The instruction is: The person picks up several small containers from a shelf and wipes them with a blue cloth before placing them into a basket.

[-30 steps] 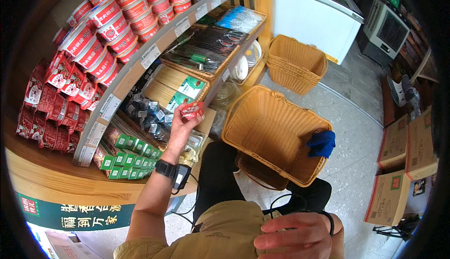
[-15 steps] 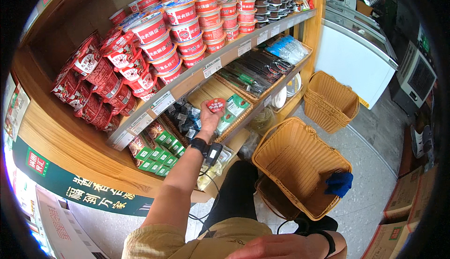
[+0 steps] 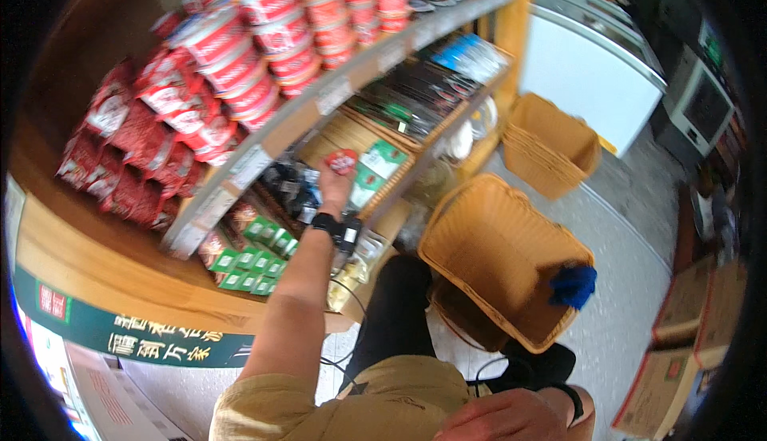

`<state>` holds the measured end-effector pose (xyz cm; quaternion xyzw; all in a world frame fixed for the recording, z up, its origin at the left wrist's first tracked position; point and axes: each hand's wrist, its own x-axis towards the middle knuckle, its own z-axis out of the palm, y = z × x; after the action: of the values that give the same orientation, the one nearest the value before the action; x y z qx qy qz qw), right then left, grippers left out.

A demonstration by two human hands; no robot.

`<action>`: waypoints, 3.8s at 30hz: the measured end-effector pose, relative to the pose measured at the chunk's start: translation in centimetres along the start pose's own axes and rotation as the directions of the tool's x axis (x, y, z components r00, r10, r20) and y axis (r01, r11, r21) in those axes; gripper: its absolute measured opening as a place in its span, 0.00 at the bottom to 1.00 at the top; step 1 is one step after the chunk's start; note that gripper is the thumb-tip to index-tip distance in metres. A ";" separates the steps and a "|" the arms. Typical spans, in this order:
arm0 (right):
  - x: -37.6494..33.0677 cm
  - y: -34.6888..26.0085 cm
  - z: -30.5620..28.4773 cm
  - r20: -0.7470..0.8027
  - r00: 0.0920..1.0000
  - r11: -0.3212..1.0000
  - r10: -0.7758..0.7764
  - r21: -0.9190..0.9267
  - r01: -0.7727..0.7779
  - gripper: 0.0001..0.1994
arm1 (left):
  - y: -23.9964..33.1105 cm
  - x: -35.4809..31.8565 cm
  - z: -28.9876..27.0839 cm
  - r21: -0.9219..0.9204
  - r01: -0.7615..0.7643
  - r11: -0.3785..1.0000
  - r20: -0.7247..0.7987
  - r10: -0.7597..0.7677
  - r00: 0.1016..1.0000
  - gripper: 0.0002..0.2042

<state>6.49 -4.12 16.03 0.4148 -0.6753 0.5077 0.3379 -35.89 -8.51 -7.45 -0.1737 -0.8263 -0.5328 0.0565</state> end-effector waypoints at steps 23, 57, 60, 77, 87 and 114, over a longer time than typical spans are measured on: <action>-23.5 4.1 -10.0 -0.824 0.206 0.039 0.528 -0.218 -0.975 0.11 | -1.0 0.4 -0.1 -0.252 0.017 0.968 0.289 0.058 0.956 0.30; -21.1 3.6 -9.6 -0.978 0.142 0.562 0.154 -0.032 -0.826 0.04 | 13.2 -22.8 5.5 -0.059 0.506 0.861 0.997 0.027 0.071 0.23; -16.4 3.4 -5.5 -0.908 0.261 0.457 0.328 -0.089 -0.885 0.06 | 15.0 -24.4 7.2 0.149 0.770 0.621 0.983 -0.007 -0.185 0.30; -19.6 4.3 -2.4 -0.798 0.211 0.583 0.564 0.205 -0.786 0.21 | 18.2 -24.3 3.8 -0.373 0.231 0.898 0.913 0.311 0.264 0.13; -20.8 4.1 -1.1 -0.806 0.170 0.567 0.568 0.233 -0.790 0.09 | 17.7 -24.9 2.6 -0.309 0.407 0.860 0.943 0.222 0.248 0.21; -19.3 6.2 0.6 -0.532 0.141 0.549 0.835 0.818 -0.168 0.25 | 20.9 -28.5 2.1 -0.225 -0.601 0.767 0.766 0.521 0.378 0.28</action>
<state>9.14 0.39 -3.51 -0.1326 -0.2776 0.9060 0.2907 -1.80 -5.29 1.68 -0.6573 -0.6752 -0.3080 -0.1312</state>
